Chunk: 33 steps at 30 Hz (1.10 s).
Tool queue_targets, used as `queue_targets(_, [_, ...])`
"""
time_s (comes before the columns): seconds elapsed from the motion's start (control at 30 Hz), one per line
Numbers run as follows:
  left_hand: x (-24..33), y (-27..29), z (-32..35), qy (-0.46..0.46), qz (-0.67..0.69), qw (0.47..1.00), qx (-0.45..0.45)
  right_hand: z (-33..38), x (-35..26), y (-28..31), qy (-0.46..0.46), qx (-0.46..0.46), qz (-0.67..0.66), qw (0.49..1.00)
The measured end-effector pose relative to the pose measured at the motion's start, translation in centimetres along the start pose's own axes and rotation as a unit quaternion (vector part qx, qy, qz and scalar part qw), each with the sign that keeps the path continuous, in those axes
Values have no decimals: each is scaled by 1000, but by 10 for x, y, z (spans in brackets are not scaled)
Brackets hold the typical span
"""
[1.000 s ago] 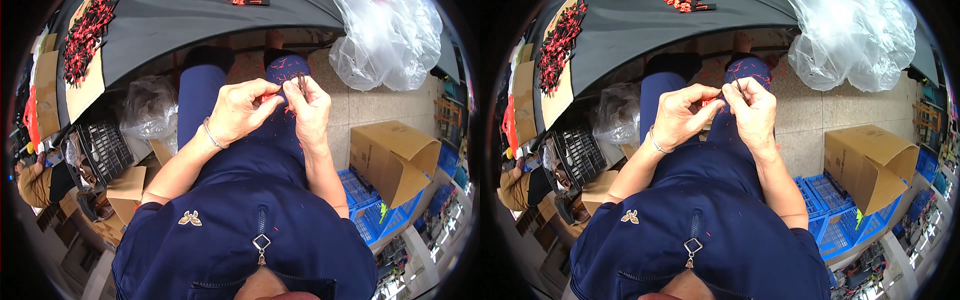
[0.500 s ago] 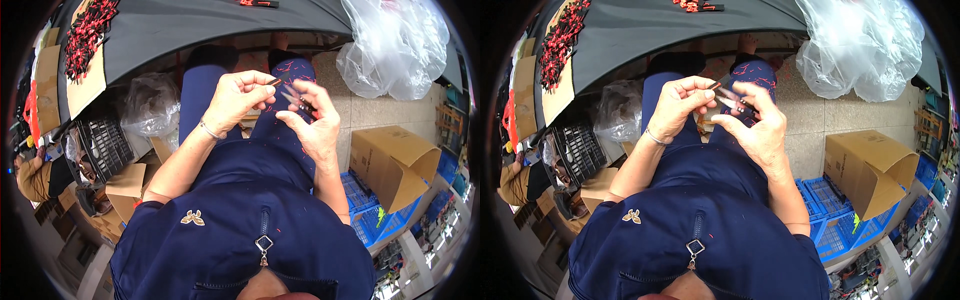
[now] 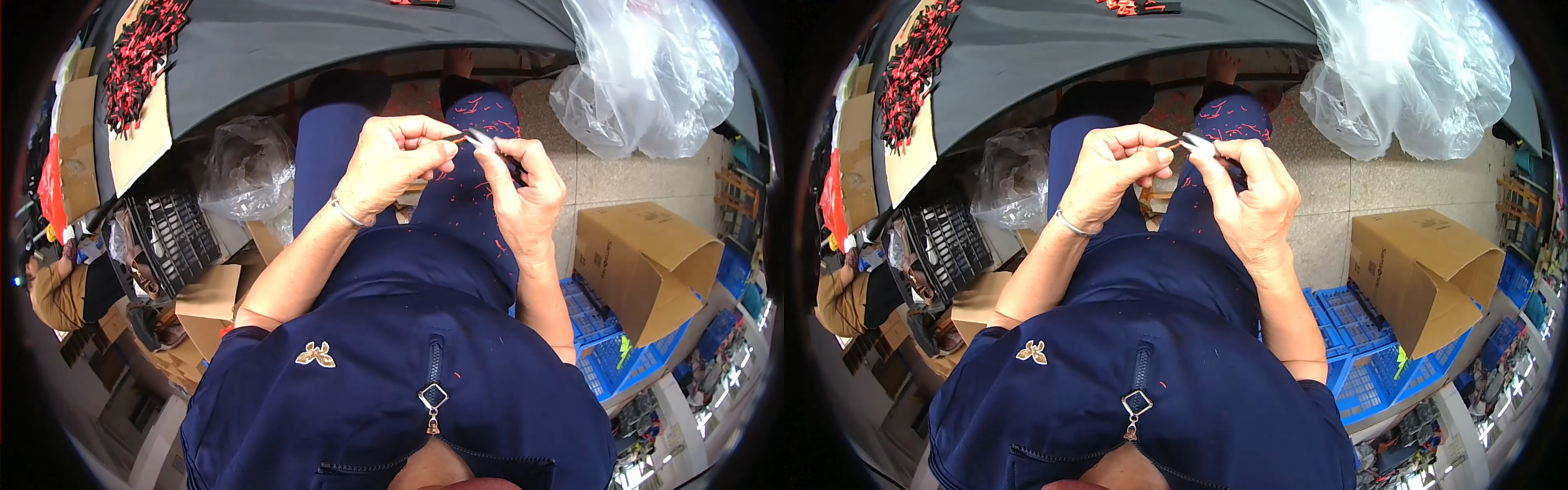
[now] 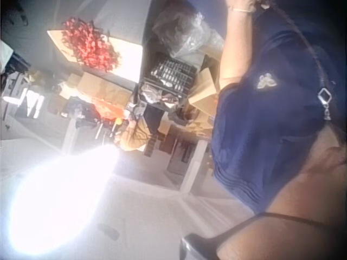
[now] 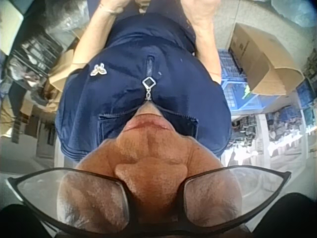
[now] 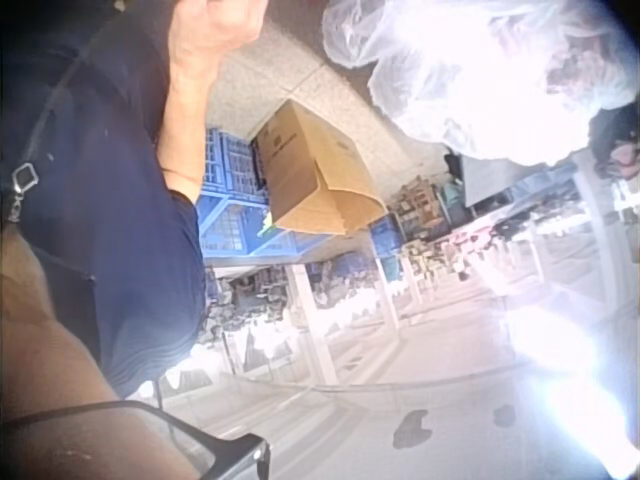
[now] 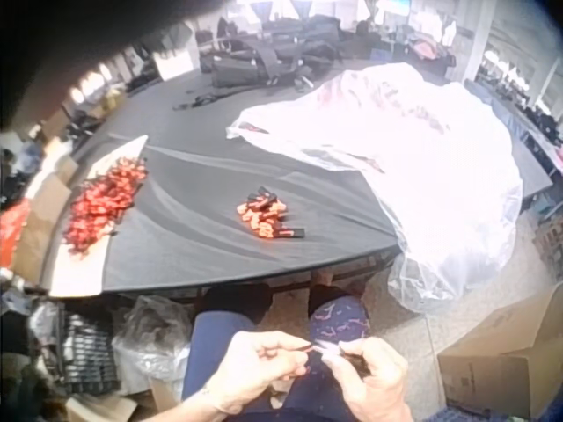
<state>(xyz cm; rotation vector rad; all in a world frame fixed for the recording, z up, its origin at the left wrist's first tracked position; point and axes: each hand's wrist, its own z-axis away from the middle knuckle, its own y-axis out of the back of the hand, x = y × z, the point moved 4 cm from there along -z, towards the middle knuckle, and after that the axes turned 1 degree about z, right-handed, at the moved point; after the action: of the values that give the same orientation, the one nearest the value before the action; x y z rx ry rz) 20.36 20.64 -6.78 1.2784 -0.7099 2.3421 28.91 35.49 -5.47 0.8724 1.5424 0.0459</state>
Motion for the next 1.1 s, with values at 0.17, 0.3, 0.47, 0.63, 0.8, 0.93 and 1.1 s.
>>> queue_targets(0.17, [1,-3,0,6,-13,1000,1,0,-3,0,-1,-1,21,1000])
queue_targets(0.3, [0,-3,-1,13,-1,1000,0,3,7,0,-70,9,-79,994])
queue_targets(0.47, [-5,-6,-1,-4,0,1000,14,1,8,0,-50,-8,-6,999])
queue_targets(0.63, [-2,-5,-3,13,-4,1000,10,2,6,1,-55,-17,-39,998])
queue_targets(0.8, [-3,-6,-4,-3,-4,1000,26,1,4,-1,-27,-11,2,1000])
queue_targets(0.93, [-6,-4,-5,-13,-17,999,35,1,10,-1,-63,-27,-17,997])
queue_targets(1.1, [-12,-2,-6,-11,-39,998,37,-1,4,1,-25,-30,34,999])
